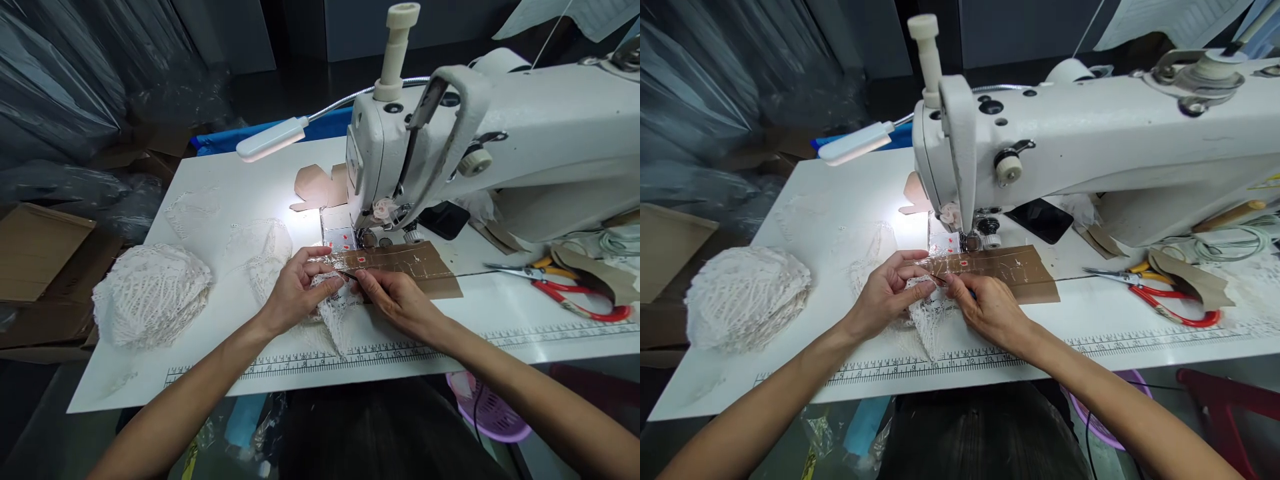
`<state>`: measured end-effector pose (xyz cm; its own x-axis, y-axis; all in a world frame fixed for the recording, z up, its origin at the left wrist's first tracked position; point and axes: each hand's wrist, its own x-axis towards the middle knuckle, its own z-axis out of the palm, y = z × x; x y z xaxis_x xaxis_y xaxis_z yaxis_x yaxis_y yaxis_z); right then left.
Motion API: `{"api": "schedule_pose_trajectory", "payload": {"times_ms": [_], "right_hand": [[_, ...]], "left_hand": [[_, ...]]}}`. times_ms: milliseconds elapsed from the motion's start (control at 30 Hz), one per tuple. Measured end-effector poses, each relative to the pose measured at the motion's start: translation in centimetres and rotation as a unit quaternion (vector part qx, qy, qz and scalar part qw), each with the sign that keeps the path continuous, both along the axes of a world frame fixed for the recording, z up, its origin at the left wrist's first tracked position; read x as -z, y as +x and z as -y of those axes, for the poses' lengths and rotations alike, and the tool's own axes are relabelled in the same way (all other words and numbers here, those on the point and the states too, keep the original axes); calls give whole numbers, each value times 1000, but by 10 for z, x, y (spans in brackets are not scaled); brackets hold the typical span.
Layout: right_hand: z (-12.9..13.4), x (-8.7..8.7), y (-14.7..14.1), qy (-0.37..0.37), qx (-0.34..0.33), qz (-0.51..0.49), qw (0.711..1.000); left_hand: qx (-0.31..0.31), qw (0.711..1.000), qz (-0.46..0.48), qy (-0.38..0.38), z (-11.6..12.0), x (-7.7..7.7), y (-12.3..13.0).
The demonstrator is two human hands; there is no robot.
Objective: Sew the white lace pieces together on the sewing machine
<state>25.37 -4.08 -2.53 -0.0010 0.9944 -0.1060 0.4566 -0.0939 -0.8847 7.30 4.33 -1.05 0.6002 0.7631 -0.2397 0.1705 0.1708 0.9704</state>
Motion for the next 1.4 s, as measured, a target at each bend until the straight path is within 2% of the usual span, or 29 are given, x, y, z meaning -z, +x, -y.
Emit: {"api": "schedule_pose_trajectory", "payload": {"times_ms": [133,233,300,367,400,433,500,567,600,667,733,800,867,933,1000,1067,1133,1233,1333,1400], "right_hand": [[1,6,-12,25,24,66,997],[8,11,-8,35,63,146,987],[14,11,6,54,99,232,966],[22,7,23,98,150,334,926],[27,3,29,126,170,364,907],[32,-1,33,154,177,365,901],[43,-8,30,184,139,286,930],[55,-10,12,177,58,176,967],[60,-8,0,169,22,139,976],[66,-1,-25,166,-11,100,981],[69,7,-43,187,10,75,979],[69,12,-49,193,35,41,980],[69,10,-47,145,12,-7,989],[71,3,-40,59,-32,-72,995],[72,-3,-34,-31,-42,-147,988],[71,-5,-30,-103,-21,-237,966],[66,-4,-26,-140,14,-324,936],[53,-2,-19,-147,62,-402,901],[39,0,-5,-158,79,-402,899],[33,-1,6,-140,83,-348,923]], "left_hand": [[0,1000,9,-5,1,0,0],[0,1000,-3,17,1,0,-1],[-4,998,-21,60,1,2,-3],[-17,989,-52,135,1,6,-3],[-25,982,-68,177,1,7,-2],[-32,973,-80,214,2,8,-1],[-42,961,-87,259,8,7,2],[-41,962,-72,259,18,2,6],[-31,967,-61,244,25,-2,7],[7,979,-38,200,43,-11,8],[28,988,-11,154,61,-18,6],[18,994,30,104,76,-22,-2],[3,996,68,56,84,-23,-12],[-13,997,54,56,88,-19,-23],[-47,993,2,105,90,-12,-32],[-76,988,-21,131,93,-3,-37],[-88,991,14,99,98,5,-37],[-105,990,88,26,104,13,-29],[-126,985,114,6,106,14,-18],[-131,983,126,0,105,14,-10]]}}
